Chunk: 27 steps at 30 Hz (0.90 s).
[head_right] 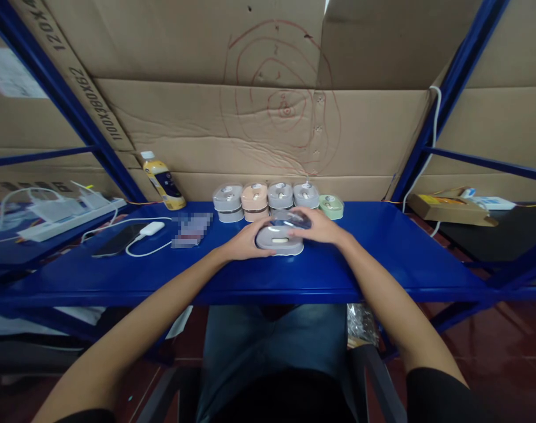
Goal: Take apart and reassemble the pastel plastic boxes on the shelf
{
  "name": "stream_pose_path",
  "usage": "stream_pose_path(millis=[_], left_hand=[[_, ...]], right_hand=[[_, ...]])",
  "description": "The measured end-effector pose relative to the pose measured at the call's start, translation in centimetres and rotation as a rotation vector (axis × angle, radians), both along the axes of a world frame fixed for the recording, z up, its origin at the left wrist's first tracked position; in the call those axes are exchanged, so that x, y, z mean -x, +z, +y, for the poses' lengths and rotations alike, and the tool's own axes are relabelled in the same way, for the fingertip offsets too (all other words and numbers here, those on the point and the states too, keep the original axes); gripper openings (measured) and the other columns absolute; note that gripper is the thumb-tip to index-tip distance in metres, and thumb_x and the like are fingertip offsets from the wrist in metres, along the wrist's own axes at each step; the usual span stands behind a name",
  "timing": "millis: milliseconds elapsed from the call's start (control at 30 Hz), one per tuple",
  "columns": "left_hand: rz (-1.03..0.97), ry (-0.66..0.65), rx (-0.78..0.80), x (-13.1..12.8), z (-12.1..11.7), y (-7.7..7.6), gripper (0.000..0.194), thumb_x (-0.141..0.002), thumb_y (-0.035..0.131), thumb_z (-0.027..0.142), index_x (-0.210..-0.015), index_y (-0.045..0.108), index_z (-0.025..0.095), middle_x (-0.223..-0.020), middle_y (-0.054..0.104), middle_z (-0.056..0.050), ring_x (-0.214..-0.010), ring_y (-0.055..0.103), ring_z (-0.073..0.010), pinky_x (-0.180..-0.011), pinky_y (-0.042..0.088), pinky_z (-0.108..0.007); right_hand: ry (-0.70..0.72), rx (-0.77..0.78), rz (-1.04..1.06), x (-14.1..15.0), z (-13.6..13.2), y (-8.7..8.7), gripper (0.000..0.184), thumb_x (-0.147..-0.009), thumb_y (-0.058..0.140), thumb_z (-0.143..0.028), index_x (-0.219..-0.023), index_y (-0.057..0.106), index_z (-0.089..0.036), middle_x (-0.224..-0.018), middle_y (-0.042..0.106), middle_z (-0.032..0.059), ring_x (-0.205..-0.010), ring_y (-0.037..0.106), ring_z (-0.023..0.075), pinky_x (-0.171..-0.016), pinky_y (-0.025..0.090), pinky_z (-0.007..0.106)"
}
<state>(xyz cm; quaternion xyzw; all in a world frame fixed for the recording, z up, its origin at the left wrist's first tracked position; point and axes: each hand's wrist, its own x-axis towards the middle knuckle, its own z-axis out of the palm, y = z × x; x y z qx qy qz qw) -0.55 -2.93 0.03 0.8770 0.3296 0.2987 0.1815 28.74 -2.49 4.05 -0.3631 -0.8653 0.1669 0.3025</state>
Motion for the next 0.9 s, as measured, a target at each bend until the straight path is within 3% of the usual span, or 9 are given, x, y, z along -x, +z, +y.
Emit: stream_pose_path(millis=[100, 200, 367, 500, 667, 900], left_hand=[[0.083, -0.031, -0.031, 0.0, -0.3, 0.2, 0.055, -0.085, 0.078, 0.052, -0.132, 0.072, 0.023, -0.139, 0.058, -0.013, -0.136, 0.058, -0.0359, -0.121, 0.044, -0.055], [0.101, -0.031, -0.021, -0.2, -0.6, 0.4, 0.041, -0.092, 0.071, 0.050, -0.122, 0.079, 0.023, -0.138, 0.057, -0.014, -0.140, 0.055, -0.0359, -0.122, 0.044, -0.054], [0.031, 0.028, -0.032, 1.1, 0.4, 1.1, 0.044, -0.097, 0.062, 0.055, -0.117, 0.080, 0.021, -0.139, 0.060, -0.014, -0.137, 0.058, -0.0345, -0.123, 0.042, -0.053], [0.046, 0.173, -0.004, 4.5, 1.6, 2.3, 0.047, -0.094, 0.061, 0.059, -0.112, 0.078, 0.020, -0.132, 0.063, -0.013, -0.125, 0.065, -0.0317, -0.115, 0.049, -0.052], [0.182, 0.338, 0.017, 8.2, 1.9, 3.1, 0.043, -0.085, 0.066, 0.062, -0.098, 0.079, 0.023, -0.127, 0.066, -0.009, -0.121, 0.065, -0.0313, -0.115, 0.048, -0.048], [0.283, 0.329, 0.047, 9.0, 2.1, 2.6, 0.041, -0.074, 0.073, 0.062, -0.092, 0.077, 0.025, -0.105, 0.069, -0.005, -0.102, 0.068, -0.0271, -0.097, 0.055, -0.041]], right_hand=[[-0.149, 0.063, -0.059, -2.8, 0.9, 0.6, 0.068, -0.089, 0.073, -0.067, -0.139, 0.065, -0.022, -0.125, 0.075, 0.0129, -0.111, 0.071, 0.0332, -0.099, 0.057, 0.052], [-0.234, 0.160, -0.172, -4.5, 1.7, 0.8, 0.069, -0.086, 0.074, -0.070, -0.133, 0.068, -0.021, -0.117, 0.077, 0.0129, -0.104, 0.072, 0.0329, -0.095, 0.058, 0.051], [-0.263, 0.275, -0.278, -5.2, 2.2, 0.6, 0.074, -0.081, 0.077, -0.072, -0.133, 0.068, -0.021, -0.121, 0.077, 0.0141, -0.108, 0.072, 0.0353, -0.097, 0.058, 0.049], [-0.189, 0.274, -0.302, -5.5, 2.5, 0.3, 0.076, -0.074, 0.087, -0.061, -0.137, 0.066, -0.022, -0.134, 0.073, 0.0139, -0.119, 0.070, 0.0385, -0.103, 0.057, 0.052], [-0.185, 0.276, -0.367, -5.6, 2.8, -0.3, 0.092, -0.062, 0.095, -0.053, -0.142, 0.064, -0.019, -0.135, 0.072, 0.0156, -0.120, 0.069, 0.0387, -0.107, 0.056, 0.053], [-0.143, 0.247, -0.364, -5.7, 3.3, -0.7, 0.099, -0.056, 0.099, -0.054, -0.142, 0.065, -0.021, -0.133, 0.073, 0.0143, -0.118, 0.070, 0.0396, -0.105, 0.058, 0.054]])
